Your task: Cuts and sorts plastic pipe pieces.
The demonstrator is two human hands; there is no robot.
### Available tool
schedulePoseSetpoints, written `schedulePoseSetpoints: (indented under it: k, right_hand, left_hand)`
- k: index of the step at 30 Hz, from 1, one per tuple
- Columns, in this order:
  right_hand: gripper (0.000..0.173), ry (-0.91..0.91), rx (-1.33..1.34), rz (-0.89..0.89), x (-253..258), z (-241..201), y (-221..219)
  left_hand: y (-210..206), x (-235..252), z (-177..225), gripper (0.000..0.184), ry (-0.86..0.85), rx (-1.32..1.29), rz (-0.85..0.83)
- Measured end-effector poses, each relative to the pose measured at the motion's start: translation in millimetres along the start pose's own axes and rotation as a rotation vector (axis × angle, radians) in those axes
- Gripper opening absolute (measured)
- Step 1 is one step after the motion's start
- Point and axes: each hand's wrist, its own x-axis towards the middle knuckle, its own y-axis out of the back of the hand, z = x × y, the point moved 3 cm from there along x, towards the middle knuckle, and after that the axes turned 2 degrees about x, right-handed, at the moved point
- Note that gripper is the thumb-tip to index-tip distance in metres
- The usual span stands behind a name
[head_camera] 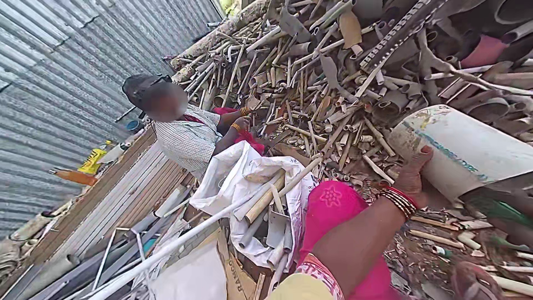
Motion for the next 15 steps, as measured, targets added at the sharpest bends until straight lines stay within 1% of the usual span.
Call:
schedulePoseSetpoints:
  k: [1, 2, 3, 4, 5, 7, 8, 9, 11, 12, 14, 15]
  right_hand:
    - [0.041, -0.158, 0.101, 0.023, -1, -33, 0]
    - [0.040, -0.242, 0.225, 0.070, -1, -49, 1]
    - [0.036, -0.276, 0.386, 0.118, 0, -47, 2]
    - [0.034, -0.293, 0.561, 0.172, 1, -36, 2]
    - [0.033, -0.312, 0.701, 0.220, 1, -25, 5]
    - [0.024, -0.335, 0.857, 0.298, 3, -13, 12]
    - [0.020, -0.332, 0.909, 0.313, 6, -10, 15]
    - [0.020, -0.321, 0.945, 0.307, 9, -9, 18]
    - [0.023, -0.310, 0.964, 0.269, 15, -12, 19]
    - [0.022, -0.320, 0.947, 0.245, 16, -11, 15]
    - [0.025, -0.314, 0.871, 0.194, 18, -8, 5]
    - [0.033, -0.269, 0.759, 0.177, 18, -9, 6]
  left_hand:
    - [-2, 1, 3, 0.049, -0.013, 0.029, 0.006]
    - [-4, 1, 7, 0.048, -0.023, 0.079, 0.005]
    - [-5, 1, 10, 0.049, -0.026, 0.143, 0.009]
    - [-4, 2, 10, 0.054, -0.019, 0.214, 0.015]
    - [-4, 3, 8, 0.065, -0.003, 0.271, 0.003]
    - [-4, 3, 3, 0.085, 0.030, 0.363, -0.042]
    - [-5, 1, 2, 0.086, 0.050, 0.374, -0.059]
    - [-8, -4, -1, 0.080, 0.081, 0.339, -0.077]
    - [-16, -9, -4, 0.058, 0.109, 0.205, -0.118]
    - [-16, -9, -8, 0.052, 0.088, 0.132, -0.121]
    - [-10, -2, -11, 0.042, -0.021, 0.026, -0.069]
    - [-10, 4, -7, 0.041, -0.079, 0.005, -0.042]
